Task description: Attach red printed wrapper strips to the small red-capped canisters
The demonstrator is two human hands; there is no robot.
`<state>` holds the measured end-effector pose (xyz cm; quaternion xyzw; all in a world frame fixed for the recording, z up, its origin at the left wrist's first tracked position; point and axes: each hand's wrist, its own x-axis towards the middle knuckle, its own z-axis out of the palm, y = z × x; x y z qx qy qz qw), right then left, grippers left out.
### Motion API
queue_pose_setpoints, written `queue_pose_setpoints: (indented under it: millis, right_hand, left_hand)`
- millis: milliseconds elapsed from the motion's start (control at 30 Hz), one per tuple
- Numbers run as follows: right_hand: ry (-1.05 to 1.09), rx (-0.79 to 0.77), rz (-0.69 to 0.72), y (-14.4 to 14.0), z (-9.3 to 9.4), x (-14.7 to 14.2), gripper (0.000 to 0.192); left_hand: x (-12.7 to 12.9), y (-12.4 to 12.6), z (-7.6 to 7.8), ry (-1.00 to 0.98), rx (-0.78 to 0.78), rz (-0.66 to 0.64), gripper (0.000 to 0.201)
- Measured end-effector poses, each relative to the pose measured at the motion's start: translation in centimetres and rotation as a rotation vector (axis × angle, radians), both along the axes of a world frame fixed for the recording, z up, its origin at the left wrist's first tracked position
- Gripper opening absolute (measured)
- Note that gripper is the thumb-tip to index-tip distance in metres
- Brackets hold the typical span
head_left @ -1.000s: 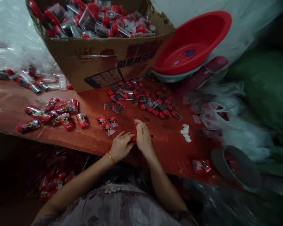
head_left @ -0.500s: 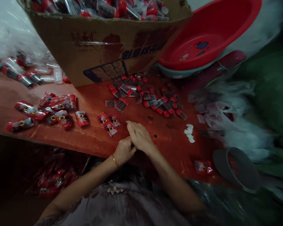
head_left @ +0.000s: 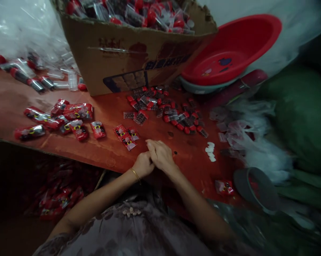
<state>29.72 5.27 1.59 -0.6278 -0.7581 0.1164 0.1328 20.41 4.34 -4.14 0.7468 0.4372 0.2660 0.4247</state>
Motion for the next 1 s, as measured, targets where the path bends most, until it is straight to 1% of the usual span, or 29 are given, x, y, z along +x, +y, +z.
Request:
queue_pose_setpoints:
  millis: [67, 133, 167, 233, 267, 333, 367, 433, 533, 667, 767, 833, 900, 1000]
  right_hand:
    - [0.056, 0.07, 0.015, -0.7, -0.9, 0.4, 0.039]
    - [0.127, 0.173, -0.048, -1.2, -2.0, 0.9, 0.036]
    - [0.156, 0.22, -0.1, -1.3, -2.5, 1.3, 0.036]
    - [0.187, 0.275, -0.222, -1.2, -3.3, 2.2, 0.036]
    - [0.183, 0.277, -0.284, -0.9, -3.6, 2.6, 0.037]
    - [0.146, 0.259, -0.379, -0.1, -4.0, 3.5, 0.036]
    - [0.119, 0.248, -0.395, 0.4, -4.2, 3.9, 0.035]
    - [0.068, 0.242, -0.365, 1.0, -4.5, 4.3, 0.033]
    - [0.036, 0.302, -0.32, 1.1, -5.1, 4.3, 0.029]
    - [0.07, 0.445, -0.268, -0.1, -5.5, 3.4, 0.023]
    - [0.167, 0.487, -0.212, -0.6, -4.9, 2.3, 0.02]
    - [0.291, 0.439, -0.195, -0.4, -4.1, 1.3, 0.021]
    - [0.486, 0.329, -0.19, 0.3, -3.4, 0.1, 0.025]
    - [0.799, 0.149, -0.191, 1.5, -2.6, -1.5, 0.029]
  left_hand:
    - [-0.3, -0.3, 0.6, 0.039, -0.035, 0.013, 0.021]
    - [-1.1, -0.5, 1.3, 0.042, -0.013, 0.033, 0.025]
    - [-1.7, -0.5, 1.8, 0.037, 0.029, 0.051, 0.027]
    - [-3.1, 0.2, 2.7, 0.07, 0.178, 0.098, 0.029]
    - [-3.9, 0.8, 3.1, 0.126, 0.266, 0.129, 0.028]
    - [-5.3, 2.7, 3.6, 0.314, 0.402, 0.197, 0.029]
    - [-5.9, 3.8, 3.7, 0.419, 0.424, 0.231, 0.031]
    - [-6.7, 5.7, 3.6, 0.581, 0.409, 0.259, 0.033]
    - [-7.1, 7.2, 3.1, 0.679, 0.397, 0.204, 0.03]
    - [-6.9, 6.9, 2.6, 0.686, 0.444, 0.18, 0.026]
    - [-6.8, 6.5, 2.6, 0.643, 0.439, 0.228, 0.027]
    - [-6.6, 6.3, 2.9, 0.584, 0.417, 0.287, 0.027]
    - [-6.3, 6.0, 3.4, 0.502, 0.404, 0.336, 0.028]
    - [-5.8, 5.2, 4.3, 0.345, 0.394, 0.358, 0.026]
